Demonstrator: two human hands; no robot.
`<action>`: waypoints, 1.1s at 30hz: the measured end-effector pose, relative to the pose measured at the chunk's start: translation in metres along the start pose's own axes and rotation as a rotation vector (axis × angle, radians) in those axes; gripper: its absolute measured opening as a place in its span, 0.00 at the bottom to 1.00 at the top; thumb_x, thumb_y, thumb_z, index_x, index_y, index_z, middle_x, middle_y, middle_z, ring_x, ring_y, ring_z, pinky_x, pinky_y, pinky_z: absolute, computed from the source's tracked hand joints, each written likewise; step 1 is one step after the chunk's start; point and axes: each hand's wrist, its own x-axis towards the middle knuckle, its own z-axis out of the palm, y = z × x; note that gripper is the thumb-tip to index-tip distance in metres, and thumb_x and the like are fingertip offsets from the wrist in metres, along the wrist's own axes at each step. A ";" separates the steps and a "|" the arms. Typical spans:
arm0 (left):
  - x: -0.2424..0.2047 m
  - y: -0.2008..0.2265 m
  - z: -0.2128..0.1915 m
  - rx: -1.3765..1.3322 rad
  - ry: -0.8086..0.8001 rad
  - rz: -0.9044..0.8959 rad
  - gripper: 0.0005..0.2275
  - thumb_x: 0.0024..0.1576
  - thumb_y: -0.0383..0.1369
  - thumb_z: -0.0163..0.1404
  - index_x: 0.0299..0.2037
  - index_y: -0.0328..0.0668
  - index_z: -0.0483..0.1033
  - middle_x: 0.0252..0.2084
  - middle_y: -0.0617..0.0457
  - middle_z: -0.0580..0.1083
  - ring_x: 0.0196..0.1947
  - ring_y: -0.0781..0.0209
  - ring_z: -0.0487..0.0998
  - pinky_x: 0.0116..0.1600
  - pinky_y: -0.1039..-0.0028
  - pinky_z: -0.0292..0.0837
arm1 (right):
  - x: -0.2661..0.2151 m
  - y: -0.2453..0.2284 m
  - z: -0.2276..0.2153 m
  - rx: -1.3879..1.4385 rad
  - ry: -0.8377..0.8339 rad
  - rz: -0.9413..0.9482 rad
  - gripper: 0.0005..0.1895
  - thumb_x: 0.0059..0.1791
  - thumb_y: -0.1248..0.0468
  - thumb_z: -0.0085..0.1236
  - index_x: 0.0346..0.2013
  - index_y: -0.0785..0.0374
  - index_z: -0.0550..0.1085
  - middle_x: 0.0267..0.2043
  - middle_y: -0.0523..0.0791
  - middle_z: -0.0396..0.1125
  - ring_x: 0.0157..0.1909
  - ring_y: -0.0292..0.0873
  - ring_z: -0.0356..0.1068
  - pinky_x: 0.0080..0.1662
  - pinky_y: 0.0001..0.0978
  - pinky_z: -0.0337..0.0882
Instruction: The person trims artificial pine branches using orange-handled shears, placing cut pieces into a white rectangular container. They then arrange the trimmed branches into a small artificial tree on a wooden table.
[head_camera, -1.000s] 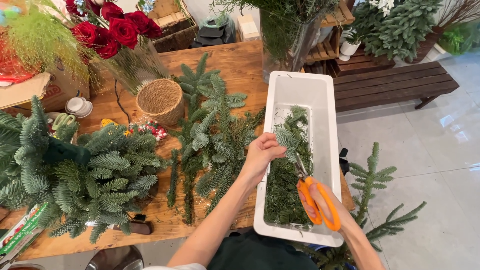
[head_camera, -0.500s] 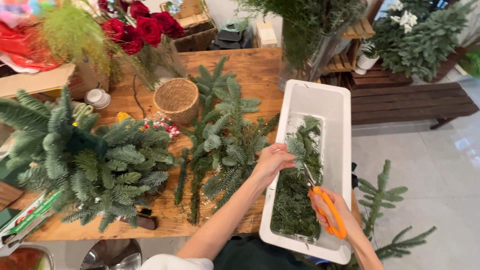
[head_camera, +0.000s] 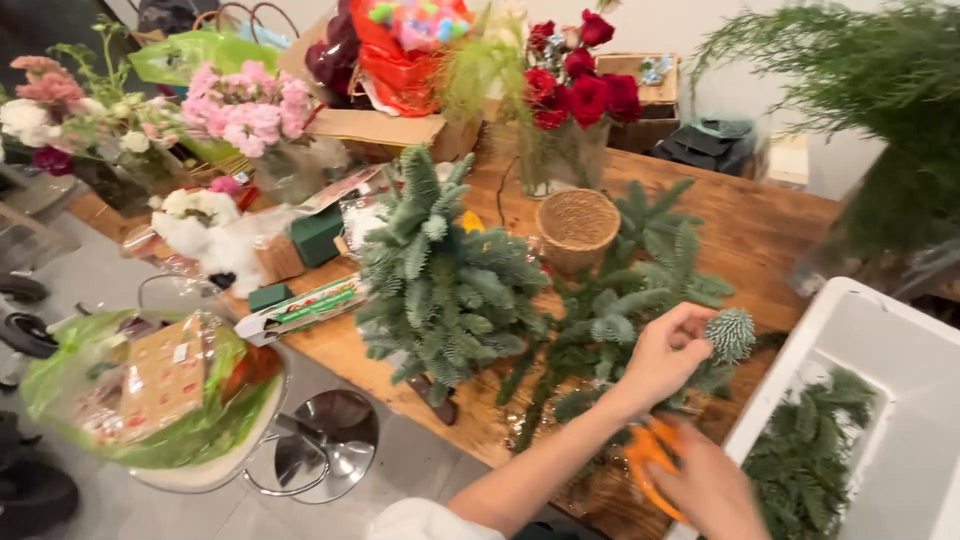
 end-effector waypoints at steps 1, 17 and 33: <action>-0.008 0.009 -0.011 -0.064 -0.049 0.082 0.16 0.56 0.27 0.43 0.54 0.47 0.73 0.36 0.61 0.64 0.24 0.75 0.56 0.32 0.82 0.52 | 0.011 -0.022 0.020 -0.232 0.100 -0.176 0.28 0.40 0.50 0.57 0.56 0.34 0.67 0.50 0.38 0.74 0.53 0.46 0.74 0.47 0.38 0.71; -0.111 0.051 -0.188 0.060 -0.072 -0.082 0.08 0.61 0.29 0.50 0.49 0.42 0.74 0.37 0.56 0.73 0.31 0.69 0.68 0.40 0.76 0.66 | 0.006 -0.115 0.055 1.025 0.082 -0.475 0.25 0.54 0.60 0.31 0.59 0.62 0.73 0.66 0.44 0.67 0.62 0.38 0.65 0.53 0.24 0.60; -0.150 0.129 -0.367 0.464 0.310 0.368 0.03 0.58 0.29 0.51 0.37 0.42 0.77 0.34 0.54 0.77 0.34 0.63 0.78 0.44 0.76 0.73 | -0.095 -0.255 -0.010 0.796 0.267 -0.406 0.25 0.40 0.56 0.60 0.51 0.54 0.79 0.61 0.40 0.73 0.65 0.39 0.69 0.65 0.41 0.62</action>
